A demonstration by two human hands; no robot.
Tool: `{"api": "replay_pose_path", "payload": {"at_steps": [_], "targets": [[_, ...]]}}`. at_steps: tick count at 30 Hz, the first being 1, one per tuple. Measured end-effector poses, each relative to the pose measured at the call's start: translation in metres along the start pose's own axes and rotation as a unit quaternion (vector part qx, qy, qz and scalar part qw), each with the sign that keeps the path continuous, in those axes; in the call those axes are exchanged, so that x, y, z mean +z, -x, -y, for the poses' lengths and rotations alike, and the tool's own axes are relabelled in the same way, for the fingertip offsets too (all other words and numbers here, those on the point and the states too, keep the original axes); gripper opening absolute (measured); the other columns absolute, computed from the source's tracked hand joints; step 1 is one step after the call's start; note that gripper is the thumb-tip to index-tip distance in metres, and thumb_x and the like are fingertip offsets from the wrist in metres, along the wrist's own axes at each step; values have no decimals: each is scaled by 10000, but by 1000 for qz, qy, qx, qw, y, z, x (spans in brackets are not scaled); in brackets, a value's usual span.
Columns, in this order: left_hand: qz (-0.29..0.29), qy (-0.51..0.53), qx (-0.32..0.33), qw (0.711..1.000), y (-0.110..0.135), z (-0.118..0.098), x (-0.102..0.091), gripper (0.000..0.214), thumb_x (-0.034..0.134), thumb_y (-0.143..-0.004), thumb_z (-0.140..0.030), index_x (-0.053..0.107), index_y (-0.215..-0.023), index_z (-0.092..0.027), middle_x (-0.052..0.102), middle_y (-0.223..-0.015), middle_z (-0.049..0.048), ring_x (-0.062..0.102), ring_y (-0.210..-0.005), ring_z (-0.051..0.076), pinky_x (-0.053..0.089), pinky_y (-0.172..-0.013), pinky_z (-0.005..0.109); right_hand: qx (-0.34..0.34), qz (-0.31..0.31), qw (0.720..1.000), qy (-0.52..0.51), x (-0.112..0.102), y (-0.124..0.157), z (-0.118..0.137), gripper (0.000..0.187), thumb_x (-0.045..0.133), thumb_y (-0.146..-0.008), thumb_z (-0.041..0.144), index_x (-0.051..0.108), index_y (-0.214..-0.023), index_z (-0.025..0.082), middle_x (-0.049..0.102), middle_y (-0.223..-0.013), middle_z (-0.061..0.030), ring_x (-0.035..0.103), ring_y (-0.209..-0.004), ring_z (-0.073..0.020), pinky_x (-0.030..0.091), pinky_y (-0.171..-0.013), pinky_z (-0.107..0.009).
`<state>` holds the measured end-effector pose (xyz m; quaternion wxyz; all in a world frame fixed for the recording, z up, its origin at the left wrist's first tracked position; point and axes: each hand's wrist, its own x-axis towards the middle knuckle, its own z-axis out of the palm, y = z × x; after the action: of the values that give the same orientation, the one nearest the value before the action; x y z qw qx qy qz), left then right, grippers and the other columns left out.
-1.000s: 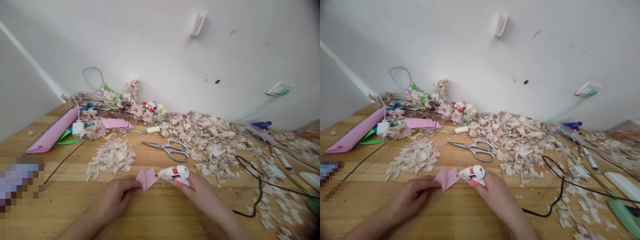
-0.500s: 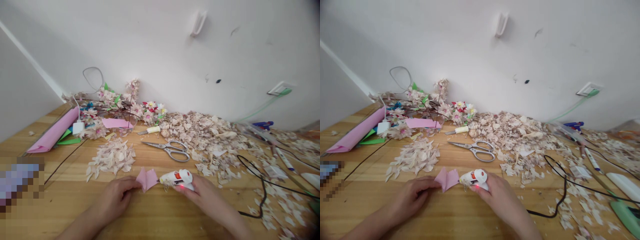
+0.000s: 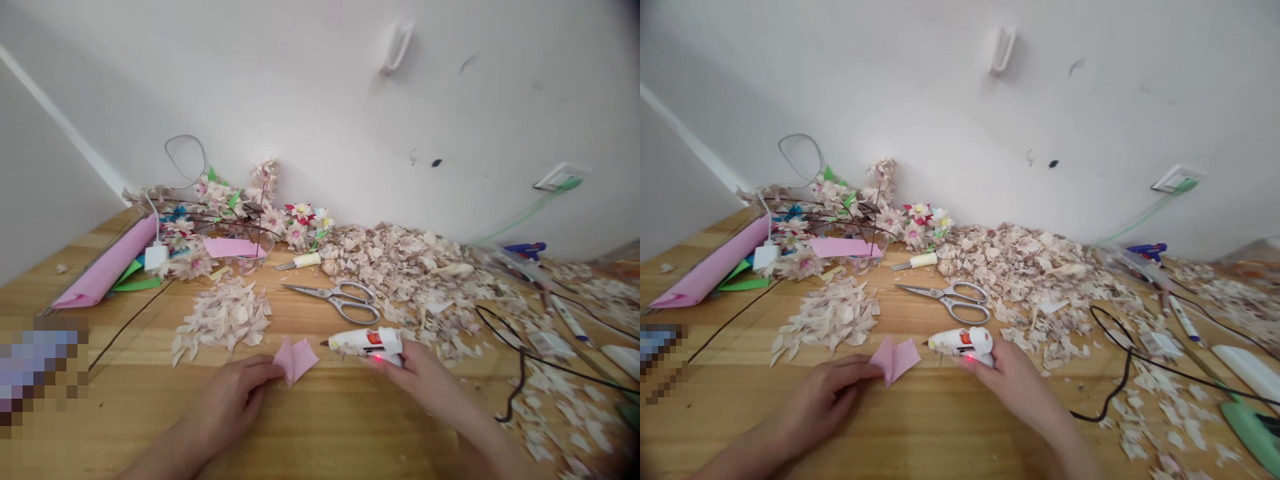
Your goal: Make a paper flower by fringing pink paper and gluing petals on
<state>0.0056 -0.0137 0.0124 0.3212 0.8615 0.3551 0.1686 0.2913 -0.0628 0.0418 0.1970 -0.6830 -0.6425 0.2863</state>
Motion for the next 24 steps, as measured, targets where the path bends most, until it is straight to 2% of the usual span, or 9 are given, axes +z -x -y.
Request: {"api": "replay_pose_path", "payload": {"at_steps": [3,7,14,17,18,20,22,24], "targets": [[-8,-13,11,1000,1,2,2,491,377,-685,24,618,-1009,-256,663,-1056,-8,614,-958,144,481,-833,248,-4,-52,998,-33,0,1,-22,339,539,-771,442,579,-973,173,665,-943,-75,610,-845,-256,472,-743,-348],[-17,-31,24,999,1,7,5,466,378,-715,3,616,-1016,-262,652,-1101,-10,601,-1003,143,475,-867,263,13,-112,992,-48,6,6,-46,357,548,-752,454,566,-971,173,666,-925,-84,610,-846,-268,486,-750,-368],[-19,-61,34,997,1,9,8,466,372,-719,-3,616,-1020,-260,655,-1103,-7,610,-995,141,494,-856,270,48,-117,987,-96,14,4,-63,418,586,-727,440,540,-1028,155,653,-976,-116,600,-908,-289,457,-840,-439],[-12,-83,47,995,1,7,8,466,381,-719,-8,611,-1040,-256,651,-1116,-1,608,-1002,150,500,-859,285,31,-131,984,-112,10,6,-67,493,634,-690,427,489,-1094,186,615,-1049,-108,592,-921,-268,459,-840,-446],[-7,-93,54,994,1,6,9,457,385,-727,-16,607,-1052,-249,648,-1125,7,607,-1006,157,503,-860,293,24,-162,981,-109,7,9,-66,536,647,-676,424,462,-1125,198,597,-1067,-102,584,-925,-261,457,-840,-451],[4,-117,69,991,1,5,9,414,390,-767,-52,598,-1076,-232,637,-1146,29,604,-1014,175,509,-858,318,10,-275,958,-86,0,17,-59,585,661,-656,426,434,-1151,212,563,-1074,-90,556,-938,-255,433,-855,-475],[17,-138,86,987,0,3,10,364,392,-818,-109,580,-1110,-218,624,-1168,47,593,-1028,191,511,-862,343,-19,-429,901,-65,-5,26,-46,550,671,-644,419,456,-1109,219,539,-1056,-76,520,-967,-259,374,-901,-512],[28,-152,109,982,-1,1,11,351,399,-844,-146,548,-1156,-207,615,-1181,54,570,-1054,205,507,-874,358,-87,-525,844,-67,-5,34,-27,412,662,-666,375,498,-1013,226,531,-969,-53,513,-934,-249,333,-921,-530]]}}
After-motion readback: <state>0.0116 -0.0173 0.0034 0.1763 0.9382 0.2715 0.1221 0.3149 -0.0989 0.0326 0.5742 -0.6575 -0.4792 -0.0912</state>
